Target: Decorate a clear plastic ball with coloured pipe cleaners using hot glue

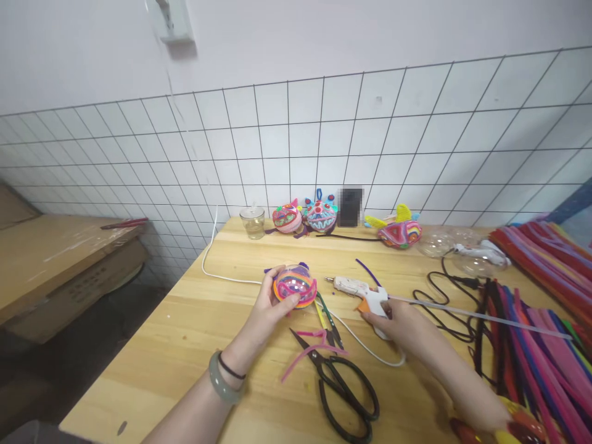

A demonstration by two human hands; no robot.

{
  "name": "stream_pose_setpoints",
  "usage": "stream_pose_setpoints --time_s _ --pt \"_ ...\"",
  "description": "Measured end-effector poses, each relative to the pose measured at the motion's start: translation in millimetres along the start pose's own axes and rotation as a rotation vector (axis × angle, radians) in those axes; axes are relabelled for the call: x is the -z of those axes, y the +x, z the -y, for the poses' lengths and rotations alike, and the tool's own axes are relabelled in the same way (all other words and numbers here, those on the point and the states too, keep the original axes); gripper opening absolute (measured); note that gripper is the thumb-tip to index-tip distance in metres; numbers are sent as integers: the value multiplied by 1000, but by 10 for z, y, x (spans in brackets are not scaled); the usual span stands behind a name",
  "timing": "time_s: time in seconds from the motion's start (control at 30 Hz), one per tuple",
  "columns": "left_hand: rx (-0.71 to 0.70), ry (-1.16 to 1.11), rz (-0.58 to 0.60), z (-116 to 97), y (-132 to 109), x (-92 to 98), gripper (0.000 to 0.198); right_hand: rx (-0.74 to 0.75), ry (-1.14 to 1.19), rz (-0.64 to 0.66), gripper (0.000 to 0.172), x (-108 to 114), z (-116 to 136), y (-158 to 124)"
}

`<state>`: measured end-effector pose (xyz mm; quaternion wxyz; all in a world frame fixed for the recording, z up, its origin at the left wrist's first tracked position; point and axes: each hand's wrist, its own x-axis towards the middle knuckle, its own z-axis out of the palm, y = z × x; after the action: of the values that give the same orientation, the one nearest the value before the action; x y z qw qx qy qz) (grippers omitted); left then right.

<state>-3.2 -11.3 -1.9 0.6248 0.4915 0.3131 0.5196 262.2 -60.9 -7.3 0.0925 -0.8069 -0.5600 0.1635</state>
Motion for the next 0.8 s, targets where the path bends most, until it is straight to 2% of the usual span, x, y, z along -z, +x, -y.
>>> stream_pose_setpoints --time_s 0.23,0.37,0.43,0.5,0.53,0.67,0.8 --pt "1 16 3 13 11 23 58 9 -10 -7 40 1 -11 -2" --pt "4 13 -6 17 20 27 58 28 -20 -79 37 16 -25 -10" --pt "-5 8 -18 18 26 26 57 106 0 -170 33 16 28 -44" --pt "-20 11 -26 19 29 20 56 261 42 -234 24 -17 139 -107" --pt "-28 17 -28 18 30 15 56 344 62 -219 20 -48 210 -148" --pt "-38 45 -33 7 26 -9 56 648 83 -60 22 -211 489 -307" --pt "-36 60 -33 -9 19 -26 56 679 61 8 21 -305 611 -364"
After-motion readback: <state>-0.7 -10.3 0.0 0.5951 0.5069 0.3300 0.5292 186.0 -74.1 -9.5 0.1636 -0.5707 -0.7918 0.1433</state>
